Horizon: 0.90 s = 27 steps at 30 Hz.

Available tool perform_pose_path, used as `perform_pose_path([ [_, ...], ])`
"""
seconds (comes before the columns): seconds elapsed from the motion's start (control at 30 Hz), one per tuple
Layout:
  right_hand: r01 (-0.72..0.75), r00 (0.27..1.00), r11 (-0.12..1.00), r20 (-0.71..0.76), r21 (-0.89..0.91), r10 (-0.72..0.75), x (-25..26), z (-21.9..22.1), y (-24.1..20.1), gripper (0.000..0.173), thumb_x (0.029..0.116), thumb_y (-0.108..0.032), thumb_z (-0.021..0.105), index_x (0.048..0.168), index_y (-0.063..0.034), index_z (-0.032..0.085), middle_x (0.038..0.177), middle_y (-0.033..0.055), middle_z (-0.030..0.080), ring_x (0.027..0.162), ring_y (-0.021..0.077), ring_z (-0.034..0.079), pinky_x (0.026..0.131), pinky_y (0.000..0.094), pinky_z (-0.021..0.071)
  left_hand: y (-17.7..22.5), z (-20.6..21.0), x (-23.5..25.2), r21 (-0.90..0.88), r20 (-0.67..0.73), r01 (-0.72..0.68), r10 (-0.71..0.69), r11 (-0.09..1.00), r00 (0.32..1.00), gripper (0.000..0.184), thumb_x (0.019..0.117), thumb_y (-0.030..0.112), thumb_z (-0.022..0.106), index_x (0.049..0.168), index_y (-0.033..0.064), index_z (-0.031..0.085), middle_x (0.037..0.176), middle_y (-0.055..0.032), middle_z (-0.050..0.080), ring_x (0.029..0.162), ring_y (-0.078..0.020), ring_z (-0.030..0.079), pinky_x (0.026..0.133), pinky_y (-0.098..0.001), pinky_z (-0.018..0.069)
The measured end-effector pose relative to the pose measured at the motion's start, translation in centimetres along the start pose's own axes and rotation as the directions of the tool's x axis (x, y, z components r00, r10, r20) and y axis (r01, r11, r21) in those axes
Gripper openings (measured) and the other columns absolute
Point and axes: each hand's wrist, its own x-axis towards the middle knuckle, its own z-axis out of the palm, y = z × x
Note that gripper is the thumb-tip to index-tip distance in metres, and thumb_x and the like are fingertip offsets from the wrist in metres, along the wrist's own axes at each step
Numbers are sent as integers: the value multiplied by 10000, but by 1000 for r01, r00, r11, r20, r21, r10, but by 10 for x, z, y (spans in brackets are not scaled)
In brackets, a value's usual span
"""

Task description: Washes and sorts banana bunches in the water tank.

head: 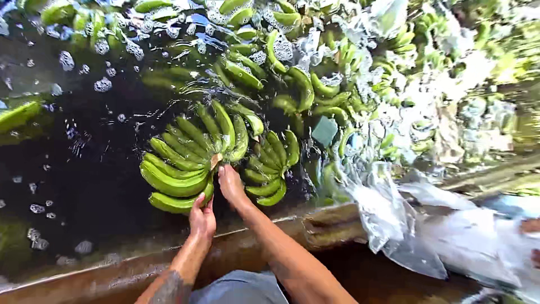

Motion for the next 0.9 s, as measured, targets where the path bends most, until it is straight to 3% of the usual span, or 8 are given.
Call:
perform_pose_path([
  [0.1, 110, 989, 992, 87, 66, -116, -40, -12, 0, 352, 1096, -193, 386, 1198, 64, 604, 970, 200, 657, 887, 298, 658, 836, 477, 549, 4, 8, 8, 57, 24, -6, 5, 998, 1000, 217, 1033, 44, 456, 1244, 2, 488, 1109, -120, 609, 1008, -197, 641, 906, -342, 566],
  [0.27, -27, 987, 959, -160, -284, -19, 22, -40, 1, 434, 1131, -323, 333, 1307, 2, 561, 1086, 267, 698, 1085, 439, 684, 925, 603, 536, 7, 28, -9, -33, -24, 21, -22, 999, 999, 422, 1018, 16, 485, 1424, 5, 370, 1336, -186, 512, 1186, -284, 581, 987, -390, 539],
  [0.37, -20, 993, 1000, -121, -22, 17, 16, -5, 9, 402, 1124, -254, 354, 1310, 38, 560, 1073, 254, 689, 1013, 380, 696, 908, 531, 563, -8, 25, -8, -7, -34, 27, -27, 1000, 999, 407, 1025, 24, 483, 1419, -3, 380, 1314, -180, 525, 1159, -262, 582, 990, -362, 525],
  [0.47, -130, 975, 905, 216, 406, 44, -9, -19, 36, 317, 1136, -246, 323, 1102, -22, 544, 724, 15, 482, 544, 107, 468, 510, 265, 432, -11, 3, -2, 70, 64, 20, -24, 997, 998, 276, 1041, 34, 440, 1315, -5, 445, 1210, -153, 592, 1087, -234, 639, 945, -354, 564],
  [0.53, -197, 953, 822, 302, 535, 32, -12, -24, 48, 298, 1137, -246, 314, 1057, -45, 519, 660, -29, 443, 466, 70, 412, 439, 227, 387, -9, -7, -5, 89, 106, 40, -49, 995, 993, 250, 1044, 34, 410, 1287, 5, 459, 1196, -141, 618, 1081, -228, 656, 939, -358, 573],
  [0.7, 52, 954, 910, 250, 411, -168, -49, -4, 20, 300, 1079, -112, 414, 1148, 96, 619, 888, 165, 651, 761, 215, 635, 740, 396, 556, -18, 5, 6, 217, 67, 52, -68, 975, 995, 179, 1060, 141, 414, 1165, 53, 530, 1014, -63, 664, 921, -139, 673, 814, -303, 584],
  [0.77, 80, 939, 906, 275, 415, -209, -70, -31, 13, 312, 1076, -112, 415, 1194, 109, 601, 908, 169, 655, 761, 204, 630, 715, 386, 550, -5, 1, 16, 295, 112, 17, -52, 955, 992, 230, 1063, 98, 410, 1256, 11, 500, 1138, -98, 647, 1032, -166, 654, 898, -326, 569],
  [0.9, -72, 963, 996, -258, 54, 83, 31, -169, 113, 507, 1080, -413, 482, 1341, 9, 585, 1244, 242, 649, 1117, 366, 654, 947, 572, 536, 46, -40, 53, 436, 120, -27, -29, 899, 992, 297, 1003, 55, 454, 1286, -30, 483, 1160, -181, 658, 1030, -288, 685, 887, -470, 601],
])
